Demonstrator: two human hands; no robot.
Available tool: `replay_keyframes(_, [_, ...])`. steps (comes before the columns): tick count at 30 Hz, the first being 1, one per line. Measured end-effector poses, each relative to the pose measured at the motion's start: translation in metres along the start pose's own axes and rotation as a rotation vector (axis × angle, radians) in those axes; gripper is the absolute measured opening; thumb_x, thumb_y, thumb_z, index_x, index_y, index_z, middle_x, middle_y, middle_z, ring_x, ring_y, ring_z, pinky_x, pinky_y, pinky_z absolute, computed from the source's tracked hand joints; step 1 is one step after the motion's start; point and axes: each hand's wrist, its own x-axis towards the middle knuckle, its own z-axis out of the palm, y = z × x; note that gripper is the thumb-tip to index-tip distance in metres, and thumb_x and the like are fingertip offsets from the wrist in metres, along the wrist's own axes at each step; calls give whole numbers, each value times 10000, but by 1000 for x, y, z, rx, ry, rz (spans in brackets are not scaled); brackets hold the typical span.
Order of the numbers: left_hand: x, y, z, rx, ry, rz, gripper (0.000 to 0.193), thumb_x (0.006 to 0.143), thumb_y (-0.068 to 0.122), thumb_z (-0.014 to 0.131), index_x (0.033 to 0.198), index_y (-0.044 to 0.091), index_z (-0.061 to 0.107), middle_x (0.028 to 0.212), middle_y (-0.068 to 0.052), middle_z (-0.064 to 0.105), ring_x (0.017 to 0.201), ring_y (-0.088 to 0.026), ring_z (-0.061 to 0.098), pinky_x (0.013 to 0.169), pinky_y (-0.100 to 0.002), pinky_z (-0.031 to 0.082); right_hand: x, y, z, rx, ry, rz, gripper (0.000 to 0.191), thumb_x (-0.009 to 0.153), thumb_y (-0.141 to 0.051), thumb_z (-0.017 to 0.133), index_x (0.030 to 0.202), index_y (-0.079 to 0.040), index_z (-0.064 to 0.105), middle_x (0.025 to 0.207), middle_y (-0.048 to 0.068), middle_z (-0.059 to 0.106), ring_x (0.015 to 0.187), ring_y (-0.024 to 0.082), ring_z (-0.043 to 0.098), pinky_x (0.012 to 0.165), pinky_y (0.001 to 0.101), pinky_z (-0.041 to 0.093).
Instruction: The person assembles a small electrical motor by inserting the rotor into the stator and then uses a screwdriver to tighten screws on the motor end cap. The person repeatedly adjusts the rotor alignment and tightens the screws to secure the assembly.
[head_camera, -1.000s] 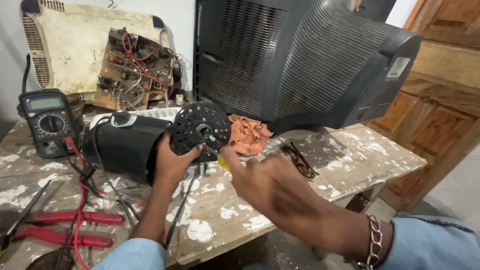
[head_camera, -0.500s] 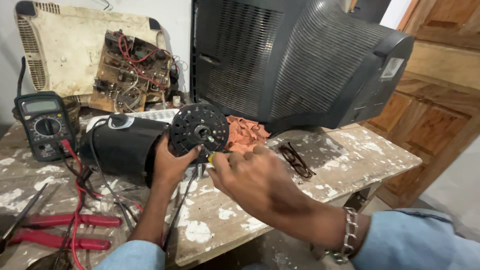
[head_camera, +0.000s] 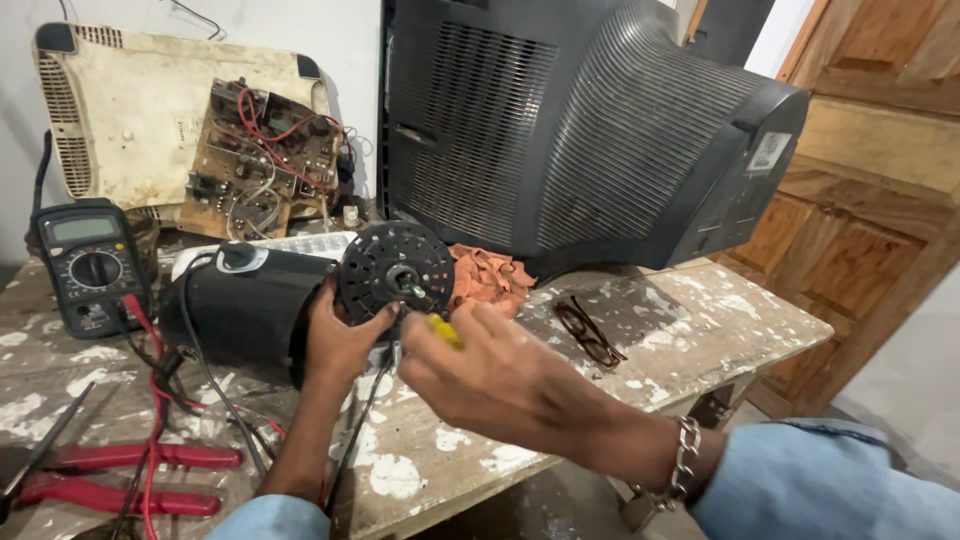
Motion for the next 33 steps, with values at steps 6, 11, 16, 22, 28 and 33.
replay_keyframes(6, [0, 0, -1, 22, 22, -93, 600, 744, 24, 838, 1287, 20, 584, 1189, -91, 728, 1056, -168, 717, 943, -311, 570, -1, -6, -18, -83, -114, -85, 144, 929, -138, 647, 1012, -22, 647, 993, 40, 570, 801, 166, 587, 684, 266, 522])
replay_keyframes(11, [3, -1, -1, 18, 39, -94, 637, 725, 7, 845, 1299, 18, 568, 1200, -88, 714, 1056, -163, 703, 943, -312, 562, -3, 11, -3, -27, -10, -118, 153, 942, -114, 639, 1068, -27, 647, 994, 25, 585, 923, 134, 614, 778, 250, 564])
replay_keyframes(16, [-1, -2, -1, -31, 14, -61, 606, 743, 14, 836, 1292, 15, 580, 1189, -95, 720, 1052, -162, 708, 948, -310, 568, -8, 3, 1, 17, -247, -25, 180, 1057, -99, 569, 1184, 26, 592, 875, 74, 559, 765, 172, 606, 545, 301, 508])
replay_keyframes(22, [1, 0, 0, -41, -1, -41, 607, 739, 9, 834, 1288, 32, 576, 1195, -77, 719, 1065, -151, 707, 962, -304, 562, -1, -7, -4, 4, -214, 31, 258, 912, -162, 582, 1167, -123, 574, 703, 66, 541, 553, 182, 572, 365, 292, 435])
replay_keyframes(28, [2, -6, 2, -38, 11, -56, 607, 732, 0, 831, 1285, 32, 583, 1198, -72, 719, 1071, -150, 704, 980, -306, 553, -14, 21, -1, 251, -269, 183, 181, 1049, -247, 549, 1129, -85, 563, 707, -11, 562, 591, 132, 588, 538, 311, 531])
replay_keyframes(33, [3, -6, 0, -30, 18, -54, 637, 724, -8, 830, 1302, 31, 566, 1210, -69, 709, 1088, -152, 694, 986, -309, 537, -19, 24, 10, 241, -325, 265, 422, 1009, -436, 607, 1138, -37, 567, 640, 23, 559, 571, 177, 580, 568, 373, 525])
